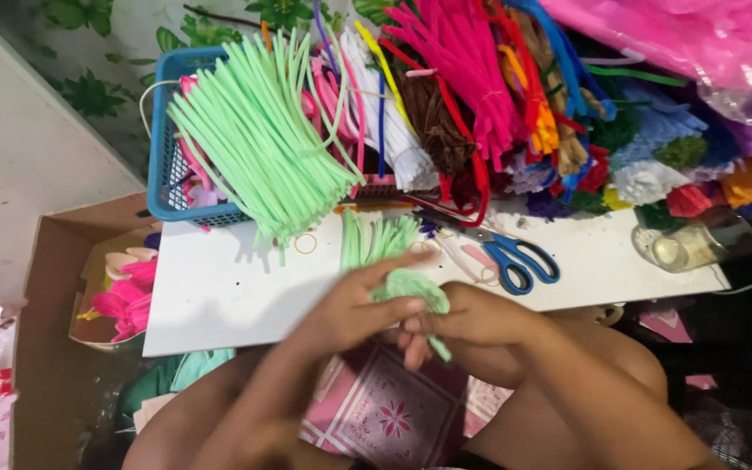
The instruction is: Assembling green pipe cleaners into bundles using rubber bands to create leaf components for artificial flowers.
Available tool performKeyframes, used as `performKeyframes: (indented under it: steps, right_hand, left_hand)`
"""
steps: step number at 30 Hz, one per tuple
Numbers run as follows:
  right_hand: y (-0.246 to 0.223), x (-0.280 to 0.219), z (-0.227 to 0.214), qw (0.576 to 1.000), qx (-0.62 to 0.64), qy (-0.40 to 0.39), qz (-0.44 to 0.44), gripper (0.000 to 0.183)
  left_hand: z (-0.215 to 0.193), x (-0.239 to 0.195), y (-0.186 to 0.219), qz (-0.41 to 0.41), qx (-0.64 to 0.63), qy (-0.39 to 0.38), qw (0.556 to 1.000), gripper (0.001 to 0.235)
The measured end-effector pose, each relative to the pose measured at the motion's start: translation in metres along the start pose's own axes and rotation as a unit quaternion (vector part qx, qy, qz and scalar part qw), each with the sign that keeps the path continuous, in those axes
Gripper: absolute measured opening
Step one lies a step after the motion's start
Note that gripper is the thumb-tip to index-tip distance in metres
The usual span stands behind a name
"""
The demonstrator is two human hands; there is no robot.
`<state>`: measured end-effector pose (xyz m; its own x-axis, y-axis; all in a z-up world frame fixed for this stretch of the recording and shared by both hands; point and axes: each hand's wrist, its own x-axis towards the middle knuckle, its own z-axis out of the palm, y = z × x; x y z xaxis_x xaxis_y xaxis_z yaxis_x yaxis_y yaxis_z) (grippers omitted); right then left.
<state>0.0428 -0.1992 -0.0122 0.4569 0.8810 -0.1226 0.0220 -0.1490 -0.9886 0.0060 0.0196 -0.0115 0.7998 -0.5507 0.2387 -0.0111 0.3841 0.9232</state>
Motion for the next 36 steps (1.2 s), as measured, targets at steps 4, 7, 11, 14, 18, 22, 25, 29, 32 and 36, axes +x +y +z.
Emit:
performKeyframes:
  steps: [4,7,11,14,18,22,25,29,32,36]
  right_hand:
    - [0.008,0.006,-0.020,0.925,-0.361,0.059,0.098,0.026]
    - [0.013,0.026,-0.017,0.776,-0.570,0.066,0.262,0.027]
    - [0.003,0.038,-0.011,0.774,-0.587,0.055,0.230,0.026]
    - [0.000,0.034,-0.011,0.773,-0.597,0.043,0.211,0.026]
    - [-0.006,0.028,-0.010,0.768,-0.615,0.030,0.175,0.027]
    - [-0.013,0.027,-0.008,0.766,-0.624,0.018,0.155,0.028]
    - [-0.021,0.028,-0.014,0.761,-0.636,0.006,0.129,0.029]
    - [-0.050,0.003,-0.019,0.719,-0.692,0.029,-0.057,0.033]
    - [-0.082,-0.010,-0.011,0.673,-0.704,0.036,-0.225,0.042]
    - [-0.085,-0.015,-0.010,0.691,-0.678,-0.002,-0.249,0.045]
  left_hand:
    - [-0.004,0.007,0.033,-0.029,0.522,0.045,0.851,0.088]
    - [0.021,0.021,0.015,-0.190,0.727,-0.033,0.658,0.057]
    - [0.029,0.026,-0.007,-0.194,0.754,-0.009,0.627,0.024]
    - [0.029,0.023,-0.016,-0.171,0.761,0.011,0.625,0.020]
    - [0.026,0.020,-0.025,-0.153,0.761,0.019,0.630,0.023]
    - [0.034,0.024,-0.020,-0.208,0.740,-0.010,0.639,0.023]
    - [0.015,0.023,-0.041,-0.212,0.710,0.014,0.671,0.021]
    - [-0.001,0.013,-0.035,-0.271,0.476,0.051,0.835,0.024]
    - [-0.003,0.006,-0.029,-0.303,0.194,0.066,0.931,0.014]
    - [-0.008,-0.001,-0.027,-0.256,-0.023,-0.040,0.966,0.023]
